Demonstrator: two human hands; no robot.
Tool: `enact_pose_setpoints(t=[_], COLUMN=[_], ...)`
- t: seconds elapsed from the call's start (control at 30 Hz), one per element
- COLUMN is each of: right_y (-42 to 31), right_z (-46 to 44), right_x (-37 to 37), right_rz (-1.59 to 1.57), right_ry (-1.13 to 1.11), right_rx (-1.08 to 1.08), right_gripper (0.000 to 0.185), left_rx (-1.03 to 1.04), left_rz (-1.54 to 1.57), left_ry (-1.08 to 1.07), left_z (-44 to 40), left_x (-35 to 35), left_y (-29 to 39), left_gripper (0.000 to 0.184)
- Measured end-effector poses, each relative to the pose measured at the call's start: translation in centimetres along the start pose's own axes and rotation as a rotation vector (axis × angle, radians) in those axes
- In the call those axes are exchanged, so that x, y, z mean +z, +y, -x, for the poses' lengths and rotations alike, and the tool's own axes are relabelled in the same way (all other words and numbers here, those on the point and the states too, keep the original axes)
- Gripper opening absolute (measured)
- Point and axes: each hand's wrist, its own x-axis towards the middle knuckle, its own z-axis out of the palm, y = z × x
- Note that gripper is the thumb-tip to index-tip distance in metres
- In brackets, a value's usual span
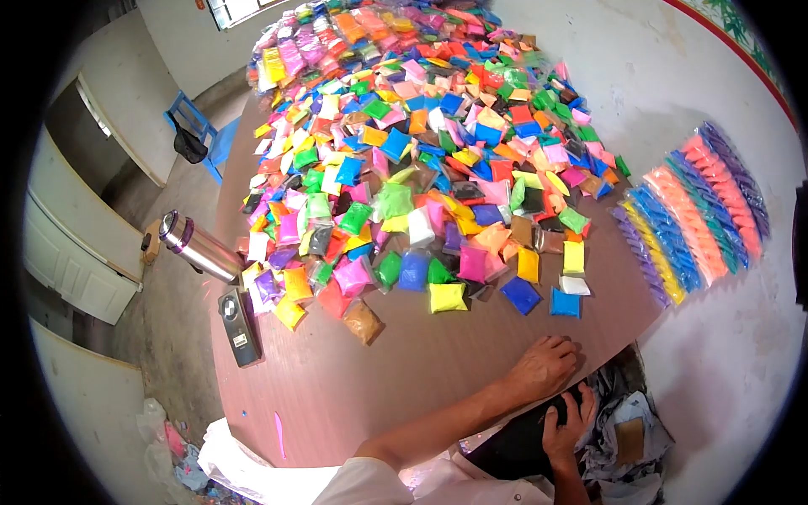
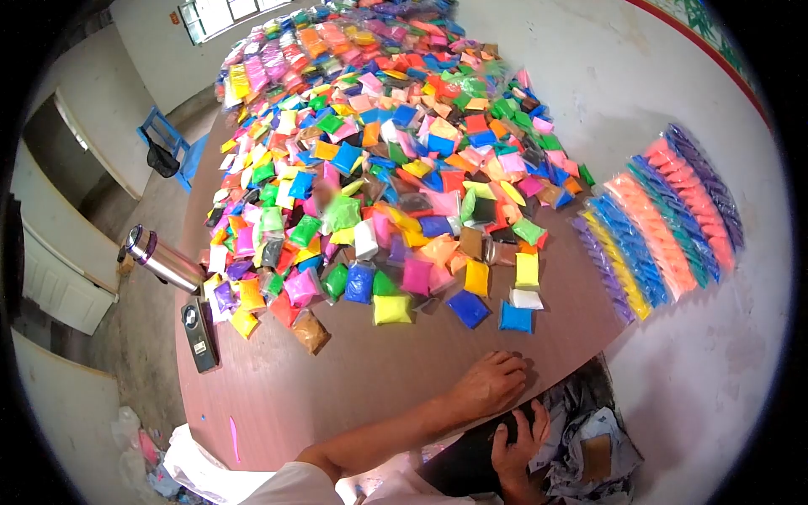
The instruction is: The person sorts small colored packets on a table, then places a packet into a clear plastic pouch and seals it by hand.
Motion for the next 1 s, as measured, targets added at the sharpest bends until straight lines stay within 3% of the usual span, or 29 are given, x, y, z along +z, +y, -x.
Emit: enact_pose_setpoints(t=[1.0], right_y=[-0.09], right_z=[-0.41], right_x=[-0.3], right_rz=[-0.015], right_ry=[-0.003], right_rx=[-0.045], right_gripper=[0.035], left_rx=[-0.011], left_rz=[-0.03], left_ry=[-0.028], left_z=[0.2], left_x=[-0.08], left_y=[-0.12], left_gripper=[0.018])
